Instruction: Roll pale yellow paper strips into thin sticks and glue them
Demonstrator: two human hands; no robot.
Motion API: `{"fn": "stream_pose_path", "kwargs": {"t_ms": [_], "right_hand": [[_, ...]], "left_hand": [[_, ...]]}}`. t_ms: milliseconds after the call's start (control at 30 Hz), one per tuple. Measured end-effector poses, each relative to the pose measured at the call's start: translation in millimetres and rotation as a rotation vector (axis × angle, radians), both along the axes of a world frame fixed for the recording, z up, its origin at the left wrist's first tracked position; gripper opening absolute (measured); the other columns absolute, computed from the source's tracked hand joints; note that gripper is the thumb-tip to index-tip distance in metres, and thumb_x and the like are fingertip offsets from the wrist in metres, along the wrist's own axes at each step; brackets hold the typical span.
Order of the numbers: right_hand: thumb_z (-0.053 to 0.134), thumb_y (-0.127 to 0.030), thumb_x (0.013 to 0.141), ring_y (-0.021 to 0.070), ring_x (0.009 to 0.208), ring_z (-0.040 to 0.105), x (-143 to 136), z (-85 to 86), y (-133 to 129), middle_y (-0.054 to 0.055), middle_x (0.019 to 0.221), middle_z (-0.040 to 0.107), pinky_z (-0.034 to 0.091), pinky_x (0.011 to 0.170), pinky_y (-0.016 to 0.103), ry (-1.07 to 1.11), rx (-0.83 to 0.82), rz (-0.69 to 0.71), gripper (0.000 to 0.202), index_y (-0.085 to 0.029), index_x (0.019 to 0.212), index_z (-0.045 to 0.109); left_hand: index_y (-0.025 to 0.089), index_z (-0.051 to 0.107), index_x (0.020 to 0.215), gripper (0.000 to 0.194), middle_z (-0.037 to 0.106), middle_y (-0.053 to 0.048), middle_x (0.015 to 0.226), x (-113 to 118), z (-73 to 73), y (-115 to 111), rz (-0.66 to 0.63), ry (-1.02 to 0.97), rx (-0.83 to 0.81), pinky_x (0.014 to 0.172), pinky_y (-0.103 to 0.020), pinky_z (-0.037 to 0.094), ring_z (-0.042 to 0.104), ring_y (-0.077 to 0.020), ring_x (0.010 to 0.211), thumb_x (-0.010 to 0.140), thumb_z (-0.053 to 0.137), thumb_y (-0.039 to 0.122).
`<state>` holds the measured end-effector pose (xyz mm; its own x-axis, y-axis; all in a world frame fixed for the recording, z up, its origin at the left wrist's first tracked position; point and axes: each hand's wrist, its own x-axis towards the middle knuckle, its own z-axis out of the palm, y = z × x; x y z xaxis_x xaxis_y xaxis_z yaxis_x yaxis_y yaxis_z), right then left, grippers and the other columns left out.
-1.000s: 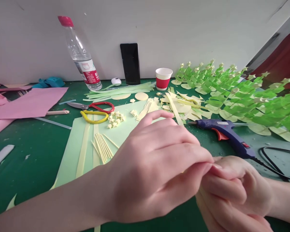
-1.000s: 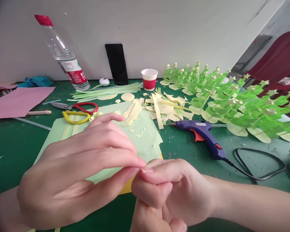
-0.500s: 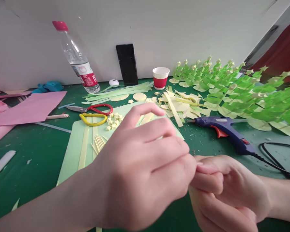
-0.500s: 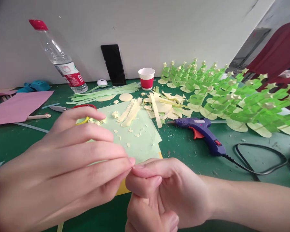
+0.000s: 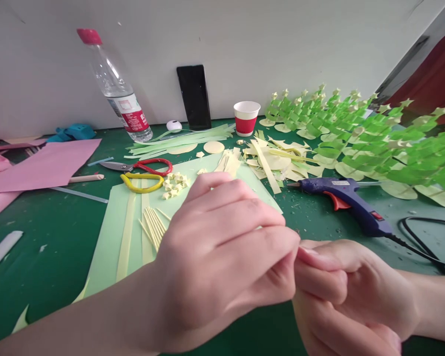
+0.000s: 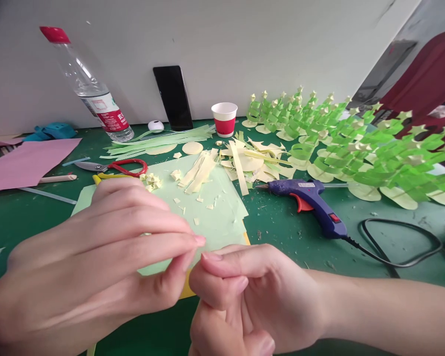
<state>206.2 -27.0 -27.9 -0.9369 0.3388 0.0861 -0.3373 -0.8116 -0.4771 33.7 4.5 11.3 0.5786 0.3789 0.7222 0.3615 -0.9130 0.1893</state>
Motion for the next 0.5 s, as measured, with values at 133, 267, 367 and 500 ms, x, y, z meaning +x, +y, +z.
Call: {"fn": "stream_pose_path", "kwargs": {"t_ms": [133,267,367,500], "right_hand": [[-0.022,-0.006,0.084,0.0035,0.047,0.019,1,0.1,1,-0.004,0.051,0.025,0.02,0.044,0.017,0.054,0.002,0.011,0.038,-0.009,0.063,0.01],[0.032,-0.031,0.095,0.0021,0.045,0.021,-3,-2.9,1,-0.006,0.049,0.028,0.023,0.042,0.013,0.07,-0.004,-0.039,0.044,-0.013,0.06,0.013],[0.03,-0.029,0.099,0.0024,0.04,0.023,-9,-8.2,-1,-0.004,0.046,0.028,0.024,0.037,0.011,0.193,-0.045,-0.143,0.047,-0.015,0.057,0.014],[0.029,-0.027,0.099,0.004,0.041,0.03,-12,-12.3,-1,-0.004,0.043,0.025,0.027,0.039,0.01,0.191,0.026,-0.234,0.045,-0.017,0.056,0.018]], "left_hand": [[0.022,0.06,0.065,0.024,0.07,0.006,0.062,0,-4.6,5,-0.007,-0.032,-0.092,0.067,-0.029,0.052,0.061,-0.0101,0.058,0.086,0.055,0.014],[0.017,0.062,0.072,0.016,0.071,0.005,0.069,3,-11.5,4,-0.129,-0.08,-0.264,0.07,-0.025,0.053,0.062,-0.0079,0.062,0.086,0.059,0.012],[0.013,0.065,0.077,0.012,0.069,0.003,0.071,3,-10.7,2,-0.198,-0.103,-0.408,0.069,-0.02,0.053,0.061,-0.0065,0.064,0.087,0.061,0.009],[0.014,0.068,0.078,0.009,0.069,0.005,0.071,1,-6.8,4,-0.205,-0.122,-0.489,0.071,-0.017,0.054,0.062,-0.0066,0.067,0.086,0.063,0.012]]}}
